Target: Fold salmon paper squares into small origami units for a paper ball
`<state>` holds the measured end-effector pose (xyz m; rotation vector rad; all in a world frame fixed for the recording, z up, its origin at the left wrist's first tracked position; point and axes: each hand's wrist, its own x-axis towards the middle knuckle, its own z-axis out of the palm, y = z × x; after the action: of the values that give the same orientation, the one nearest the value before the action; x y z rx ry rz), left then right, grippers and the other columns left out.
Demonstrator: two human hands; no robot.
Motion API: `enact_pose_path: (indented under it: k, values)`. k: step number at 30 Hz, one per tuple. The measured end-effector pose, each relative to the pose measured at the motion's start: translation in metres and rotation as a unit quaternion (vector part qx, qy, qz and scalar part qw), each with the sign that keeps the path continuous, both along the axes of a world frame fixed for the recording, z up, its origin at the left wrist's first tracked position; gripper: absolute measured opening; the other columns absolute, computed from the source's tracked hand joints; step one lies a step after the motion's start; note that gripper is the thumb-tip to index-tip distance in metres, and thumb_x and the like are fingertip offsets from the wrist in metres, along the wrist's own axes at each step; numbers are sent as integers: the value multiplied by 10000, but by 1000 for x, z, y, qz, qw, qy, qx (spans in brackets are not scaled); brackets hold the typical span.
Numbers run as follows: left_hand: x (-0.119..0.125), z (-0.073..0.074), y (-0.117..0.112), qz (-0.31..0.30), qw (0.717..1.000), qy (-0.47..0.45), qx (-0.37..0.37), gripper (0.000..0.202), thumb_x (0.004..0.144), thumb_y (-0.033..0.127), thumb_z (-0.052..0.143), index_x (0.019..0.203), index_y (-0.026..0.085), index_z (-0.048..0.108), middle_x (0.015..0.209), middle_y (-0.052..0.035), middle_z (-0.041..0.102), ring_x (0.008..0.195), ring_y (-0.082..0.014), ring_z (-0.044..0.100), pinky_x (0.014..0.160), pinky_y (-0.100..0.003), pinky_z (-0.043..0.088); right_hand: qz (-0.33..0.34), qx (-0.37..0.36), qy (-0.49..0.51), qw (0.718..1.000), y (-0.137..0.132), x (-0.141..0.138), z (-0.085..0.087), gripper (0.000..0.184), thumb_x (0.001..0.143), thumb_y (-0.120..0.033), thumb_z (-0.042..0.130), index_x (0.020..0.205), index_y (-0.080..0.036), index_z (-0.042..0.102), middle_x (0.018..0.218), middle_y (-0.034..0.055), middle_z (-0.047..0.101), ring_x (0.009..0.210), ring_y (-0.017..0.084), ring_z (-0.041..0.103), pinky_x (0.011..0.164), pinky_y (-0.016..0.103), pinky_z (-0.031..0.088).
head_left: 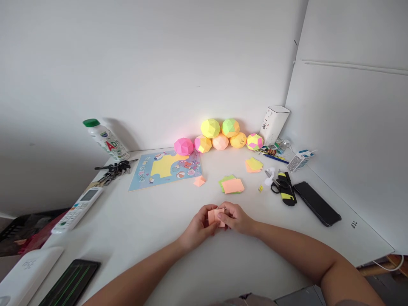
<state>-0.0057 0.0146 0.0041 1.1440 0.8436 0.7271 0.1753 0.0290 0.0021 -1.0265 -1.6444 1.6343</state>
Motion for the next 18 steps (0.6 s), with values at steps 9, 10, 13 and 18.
enact_pose_path:
  k: [9, 10, 13, 18]
  values:
    - [-5, 2, 12, 86, 991, -92, -42, 281, 779, 408, 620, 916, 208, 478, 694, 30, 535, 582, -129, 560, 469, -249, 474, -18, 9, -12, 1000, 0, 0, 0, 217, 804, -342, 557, 731, -174, 442, 630, -13, 549, 525, 96, 511, 477, 215, 411]
    - [-6, 2, 12, 85, 991, -94, -48, 267, 773, 408, 627, 868, 201, 487, 674, 33, 527, 564, -119, 545, 467, -245, 474, -22, 10, -9, 1000, 0, 0, -1, 225, 799, -340, 565, 725, -178, 428, 617, -25, 524, 519, 91, 501, 476, 212, 410]
    - [-7, 2, 13, 60, 993, -84, -62, 265, 768, 418, 630, 824, 181, 526, 648, 20, 543, 540, -109, 524, 473, -241, 467, -40, 4, 20, 999, 0, 0, -3, 253, 791, -347, 584, 756, -198, 383, 632, -48, 472, 517, 87, 494, 471, 210, 422]
    - [-7, 6, 11, 18, 994, -72, -86, 305, 779, 456, 601, 890, 173, 574, 695, -15, 602, 553, -125, 545, 494, -250, 447, -32, -13, 62, 997, 3, 1, -6, 285, 799, -383, 586, 927, -216, 394, 738, -27, 524, 549, 89, 490, 451, 197, 406]
